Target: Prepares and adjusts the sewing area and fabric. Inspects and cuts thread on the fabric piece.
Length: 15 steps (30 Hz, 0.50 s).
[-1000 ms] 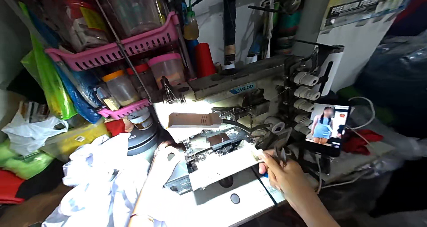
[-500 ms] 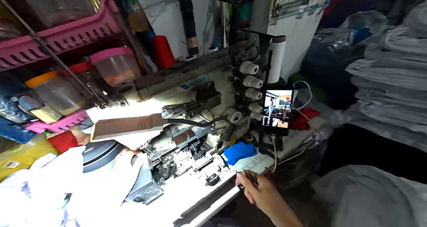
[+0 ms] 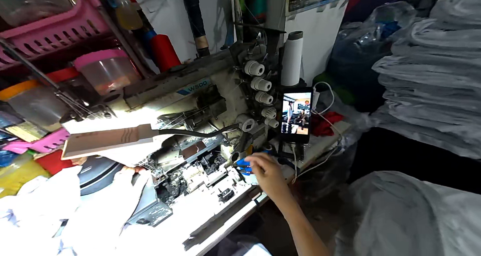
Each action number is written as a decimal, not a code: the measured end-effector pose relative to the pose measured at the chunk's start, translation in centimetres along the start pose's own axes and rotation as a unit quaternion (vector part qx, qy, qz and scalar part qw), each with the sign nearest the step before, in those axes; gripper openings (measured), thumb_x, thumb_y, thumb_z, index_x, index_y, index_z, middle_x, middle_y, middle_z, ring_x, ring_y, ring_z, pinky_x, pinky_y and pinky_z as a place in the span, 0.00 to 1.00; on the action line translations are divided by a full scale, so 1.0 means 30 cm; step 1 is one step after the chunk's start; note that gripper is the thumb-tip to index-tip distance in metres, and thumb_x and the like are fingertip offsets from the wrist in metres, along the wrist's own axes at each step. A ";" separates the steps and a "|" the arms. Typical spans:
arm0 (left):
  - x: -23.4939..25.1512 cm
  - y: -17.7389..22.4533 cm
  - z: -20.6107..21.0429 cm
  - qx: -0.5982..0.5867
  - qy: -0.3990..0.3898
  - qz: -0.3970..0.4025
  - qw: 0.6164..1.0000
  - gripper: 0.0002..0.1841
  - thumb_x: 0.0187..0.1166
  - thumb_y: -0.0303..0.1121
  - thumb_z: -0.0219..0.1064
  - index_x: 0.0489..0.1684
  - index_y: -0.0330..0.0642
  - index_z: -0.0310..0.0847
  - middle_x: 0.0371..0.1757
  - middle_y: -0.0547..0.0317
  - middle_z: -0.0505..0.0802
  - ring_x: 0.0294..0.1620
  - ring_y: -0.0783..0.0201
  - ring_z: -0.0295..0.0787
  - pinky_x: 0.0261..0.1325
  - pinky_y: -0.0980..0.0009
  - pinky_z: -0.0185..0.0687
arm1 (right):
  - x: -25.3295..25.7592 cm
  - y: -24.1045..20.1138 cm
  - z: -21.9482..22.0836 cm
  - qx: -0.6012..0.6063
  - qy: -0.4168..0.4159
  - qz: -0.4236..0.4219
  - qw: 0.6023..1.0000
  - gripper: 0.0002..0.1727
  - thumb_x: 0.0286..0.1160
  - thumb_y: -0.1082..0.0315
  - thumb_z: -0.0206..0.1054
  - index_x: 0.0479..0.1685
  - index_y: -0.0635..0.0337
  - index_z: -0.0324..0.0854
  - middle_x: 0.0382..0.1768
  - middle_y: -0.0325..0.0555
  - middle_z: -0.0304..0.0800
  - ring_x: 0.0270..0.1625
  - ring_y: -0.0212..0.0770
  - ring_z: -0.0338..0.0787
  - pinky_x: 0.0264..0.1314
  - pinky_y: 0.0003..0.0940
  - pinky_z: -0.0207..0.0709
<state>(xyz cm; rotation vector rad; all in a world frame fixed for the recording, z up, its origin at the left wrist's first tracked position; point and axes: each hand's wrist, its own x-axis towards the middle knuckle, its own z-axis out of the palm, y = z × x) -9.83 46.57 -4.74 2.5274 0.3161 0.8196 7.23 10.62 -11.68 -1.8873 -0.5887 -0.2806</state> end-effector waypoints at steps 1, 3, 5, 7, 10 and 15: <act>0.002 -0.024 0.009 0.014 0.011 0.039 0.999 0.22 0.87 0.48 0.57 0.50 0.33 0.83 0.51 0.47 0.89 0.55 0.63 0.85 0.63 0.68 0.76 | 0.004 -0.002 -0.012 0.007 0.044 0.000 0.999 0.12 0.83 0.71 0.62 0.55 0.62 0.90 0.55 0.54 0.91 0.57 0.50 0.91 0.60 0.52 0.85; -0.003 0.004 0.003 0.029 -0.008 0.023 0.999 0.25 0.87 0.48 0.57 0.55 0.30 0.82 0.54 0.41 0.90 0.58 0.54 0.86 0.66 0.57 0.77 | 0.026 -0.011 -0.055 -0.030 0.067 0.031 0.997 0.16 0.86 0.69 0.60 0.65 0.64 0.84 0.57 0.60 0.89 0.57 0.57 0.90 0.60 0.57 0.83; -0.034 0.132 -0.036 0.017 -0.042 -0.133 0.990 0.18 0.85 0.41 0.66 0.49 0.30 0.84 0.48 0.45 0.89 0.51 0.59 0.84 0.61 0.59 0.77 | 0.066 -0.011 -0.070 -0.080 0.041 0.049 0.995 0.18 0.85 0.69 0.63 0.69 0.65 0.82 0.57 0.65 0.88 0.60 0.65 0.86 0.62 0.68 0.76; -0.068 0.170 -0.051 0.040 -0.009 -0.289 0.956 0.12 0.80 0.33 0.73 0.31 0.31 0.86 0.33 0.50 0.86 0.35 0.66 0.79 0.44 0.68 0.77 | 0.095 -0.010 -0.059 -0.111 0.020 0.047 0.992 0.15 0.84 0.67 0.67 0.61 0.65 0.88 0.55 0.64 0.91 0.62 0.68 0.86 0.65 0.77 0.66; -0.074 0.314 -0.092 0.083 -0.053 -0.399 0.912 0.13 0.84 0.31 0.67 0.37 0.24 0.85 0.42 0.42 0.88 0.43 0.58 0.80 0.53 0.63 0.76 | 0.116 0.008 -0.054 -0.089 0.023 0.024 0.996 0.12 0.83 0.69 0.66 0.53 0.67 0.90 0.50 0.64 0.92 0.59 0.66 0.89 0.66 0.76 0.65; -0.091 0.491 -0.121 0.170 -0.090 -0.417 0.888 0.17 0.87 0.27 0.61 0.51 0.11 0.80 0.63 0.22 0.84 0.68 0.36 0.78 0.72 0.49 0.70 | 0.126 0.066 -0.095 0.129 0.128 0.027 0.983 0.17 0.85 0.62 0.64 0.58 0.69 0.84 0.55 0.52 0.88 0.56 0.36 0.87 0.63 0.37 0.81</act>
